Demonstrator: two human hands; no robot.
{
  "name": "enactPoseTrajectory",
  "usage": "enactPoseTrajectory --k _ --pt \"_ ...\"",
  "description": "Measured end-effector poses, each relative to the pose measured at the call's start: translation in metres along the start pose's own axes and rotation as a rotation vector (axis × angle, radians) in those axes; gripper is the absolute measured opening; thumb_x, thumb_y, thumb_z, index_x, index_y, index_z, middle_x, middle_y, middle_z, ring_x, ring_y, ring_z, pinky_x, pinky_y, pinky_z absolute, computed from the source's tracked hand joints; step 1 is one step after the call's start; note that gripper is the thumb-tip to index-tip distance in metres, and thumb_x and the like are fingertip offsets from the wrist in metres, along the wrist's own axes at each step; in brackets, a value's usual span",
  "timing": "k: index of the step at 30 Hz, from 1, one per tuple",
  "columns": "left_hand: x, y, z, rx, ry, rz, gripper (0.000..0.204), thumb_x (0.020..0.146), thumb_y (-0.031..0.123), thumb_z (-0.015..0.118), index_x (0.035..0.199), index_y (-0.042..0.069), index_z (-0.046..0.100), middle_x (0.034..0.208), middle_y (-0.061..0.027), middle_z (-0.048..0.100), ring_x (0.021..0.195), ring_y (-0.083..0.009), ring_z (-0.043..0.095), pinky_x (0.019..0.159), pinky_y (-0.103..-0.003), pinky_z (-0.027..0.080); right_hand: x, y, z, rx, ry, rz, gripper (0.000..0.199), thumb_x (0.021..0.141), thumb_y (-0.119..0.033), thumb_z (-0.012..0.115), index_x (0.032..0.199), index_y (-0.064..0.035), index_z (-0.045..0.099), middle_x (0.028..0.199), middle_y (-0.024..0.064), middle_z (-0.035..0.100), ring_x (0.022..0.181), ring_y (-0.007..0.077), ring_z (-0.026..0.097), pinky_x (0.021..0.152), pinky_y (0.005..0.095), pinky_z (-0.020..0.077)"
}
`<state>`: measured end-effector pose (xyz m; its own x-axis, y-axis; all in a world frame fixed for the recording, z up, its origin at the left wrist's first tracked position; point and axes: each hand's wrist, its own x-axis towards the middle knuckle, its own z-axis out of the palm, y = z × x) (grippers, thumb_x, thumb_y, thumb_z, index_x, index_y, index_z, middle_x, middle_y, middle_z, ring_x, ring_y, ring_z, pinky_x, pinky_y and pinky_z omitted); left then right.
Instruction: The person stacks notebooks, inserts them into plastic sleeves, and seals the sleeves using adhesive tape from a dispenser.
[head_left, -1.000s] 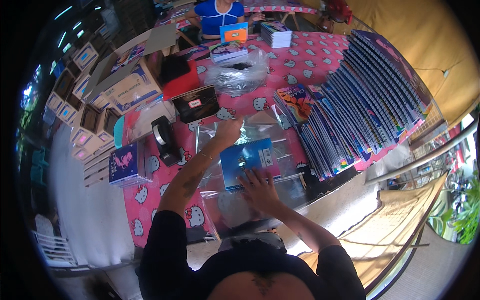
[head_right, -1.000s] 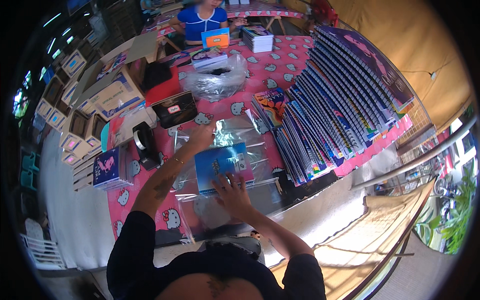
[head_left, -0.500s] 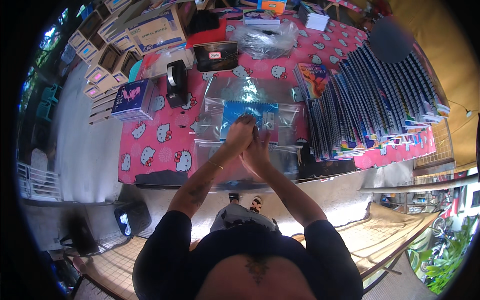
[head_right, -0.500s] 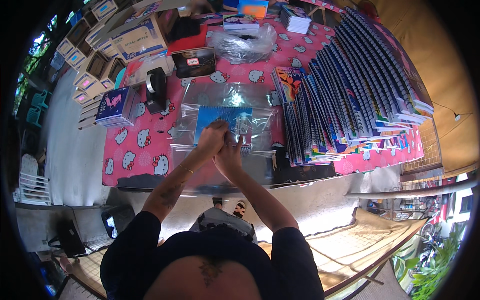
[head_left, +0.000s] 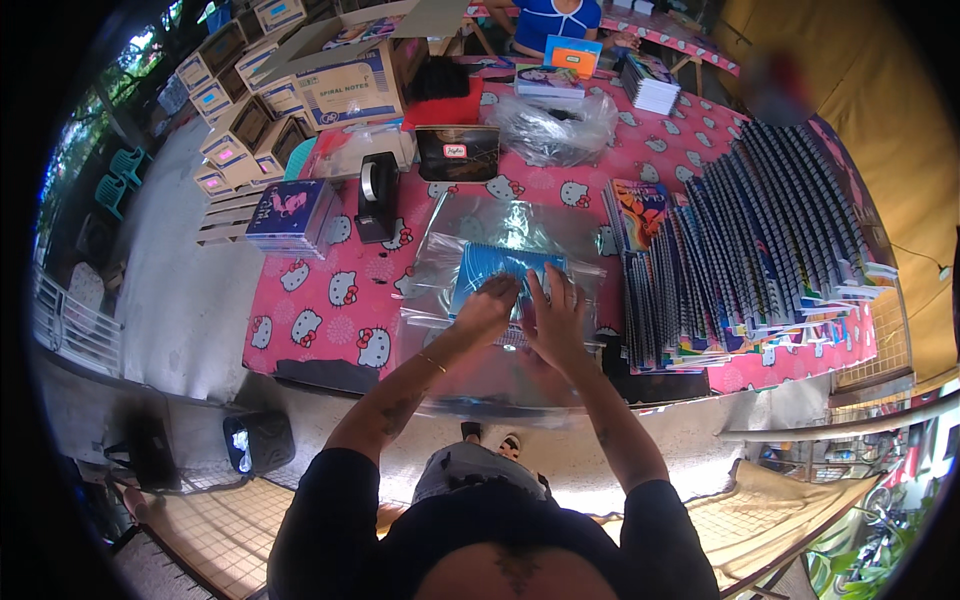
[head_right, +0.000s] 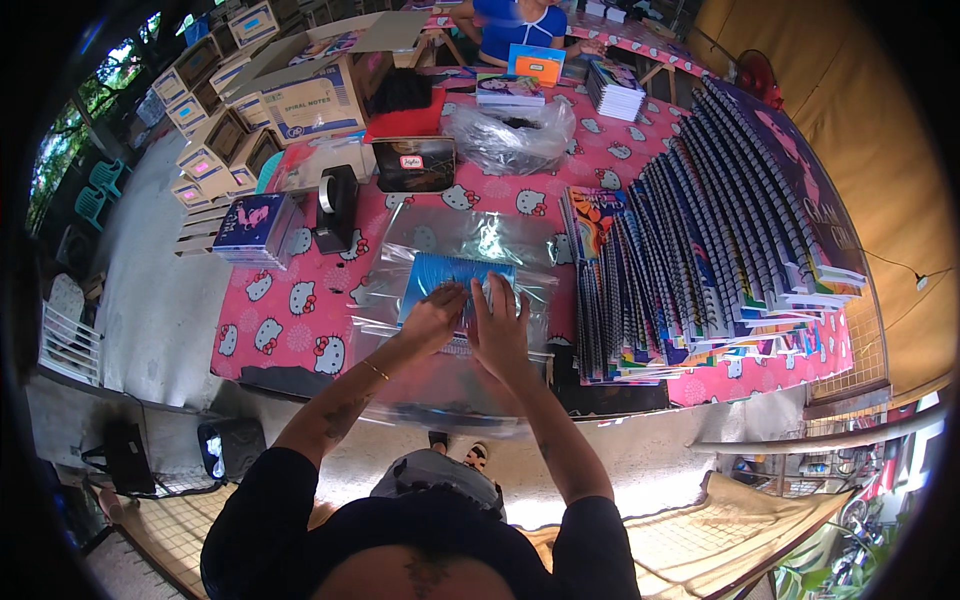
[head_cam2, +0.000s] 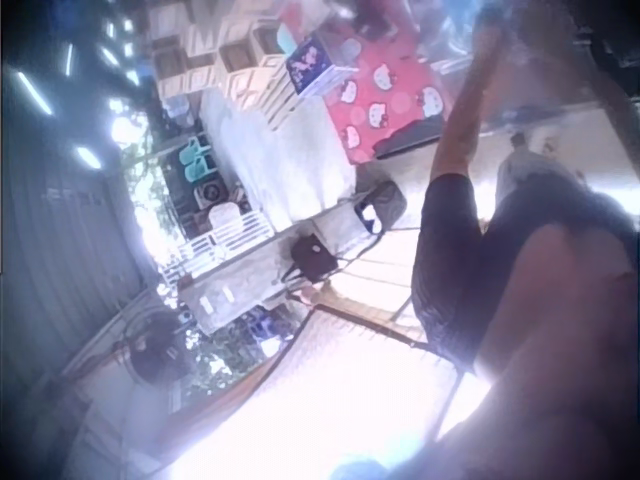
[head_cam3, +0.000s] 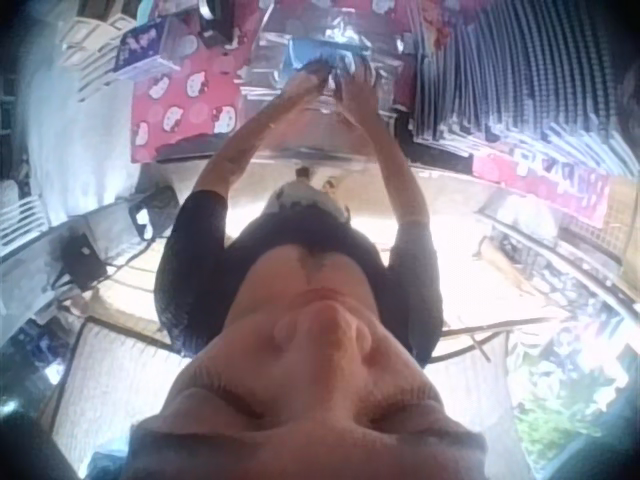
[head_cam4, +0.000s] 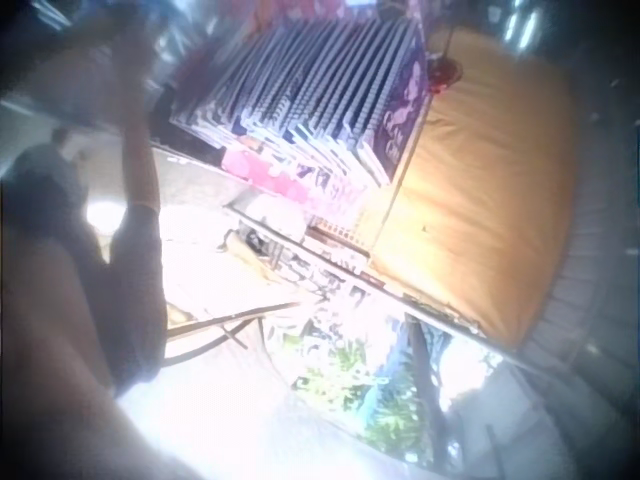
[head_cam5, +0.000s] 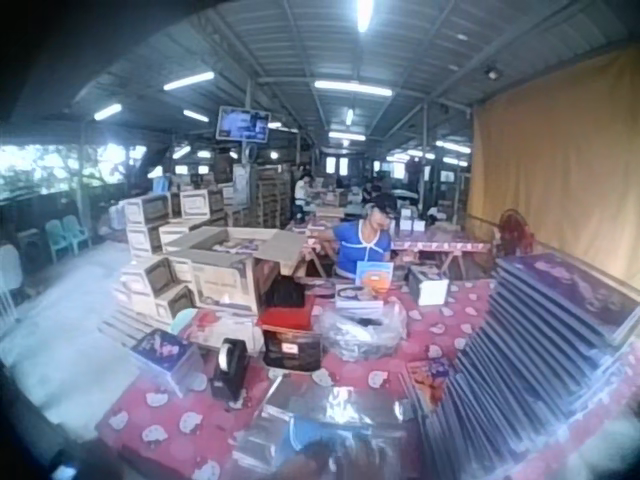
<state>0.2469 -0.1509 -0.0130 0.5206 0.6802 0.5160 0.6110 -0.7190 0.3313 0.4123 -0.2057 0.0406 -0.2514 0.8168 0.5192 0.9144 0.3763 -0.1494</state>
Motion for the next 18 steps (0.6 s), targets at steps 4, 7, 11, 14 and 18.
enactPoseTrajectory --k 4,7,11,14,18 --pt "0.007 -0.002 0.000 -0.165 -0.019 -0.046 0.030 0.081 0.006 0.060 0.109 -0.003 0.061 0.120 -0.0249 0.060 0.115 -0.0394 0.058 0.102 -0.044 0.046 -0.003 0.019 0.050 0.052 -0.052 0.042 0.038 0.077 -0.018 0.070 0.114 -0.0117 0.062 0.108 0.0077 0.058 0.108 0.0258 0.056 0.096 0.0462 0.0392" --pt "0.007 -0.007 -0.025 -0.212 0.174 -0.302 0.028 0.083 0.012 0.063 0.108 0.000 0.063 0.120 -0.0259 0.060 0.113 -0.0413 0.057 0.096 -0.046 0.048 -0.009 0.017 0.061 0.006 -0.034 0.100 0.027 0.078 -0.019 0.070 0.104 -0.0124 0.063 0.101 0.0053 0.059 0.103 0.0250 0.059 0.094 0.0463 0.0399" --pt "-0.007 -0.088 -0.033 -0.398 0.237 -0.949 0.035 0.092 0.035 0.064 0.103 0.002 0.063 0.093 -0.0152 0.066 0.080 -0.0271 0.066 0.068 -0.037 0.053 -0.009 0.011 0.060 -0.008 0.020 0.083 0.026 0.078 -0.021 0.070 0.102 -0.0142 0.063 0.099 0.0042 0.059 0.101 0.0235 0.059 0.092 0.0451 0.0400" --pt "-0.010 -0.105 -0.019 -0.900 0.088 -1.187 0.042 0.093 0.047 0.063 0.104 0.007 0.062 0.073 -0.0021 0.060 0.057 -0.0118 0.054 0.051 -0.028 0.044 -0.007 0.008 0.056 0.003 0.020 0.091 0.026 0.077 -0.019 0.070 0.102 -0.0145 0.064 0.100 0.0035 0.059 0.101 0.0228 0.059 0.092 0.0446 0.0398" --pt "-0.004 -0.101 -0.018 -1.107 0.082 -1.186 0.032 0.094 0.043 0.061 0.100 0.011 0.060 0.069 0.0022 0.052 0.055 -0.0082 0.047 0.047 -0.023 0.035 -0.005 0.010 0.055 0.054 0.053 0.132 0.028 0.075 -0.016 0.070 0.102 -0.0146 0.064 0.101 0.0028 0.060 0.100 0.0227 0.059 0.093 0.0444 0.0395"
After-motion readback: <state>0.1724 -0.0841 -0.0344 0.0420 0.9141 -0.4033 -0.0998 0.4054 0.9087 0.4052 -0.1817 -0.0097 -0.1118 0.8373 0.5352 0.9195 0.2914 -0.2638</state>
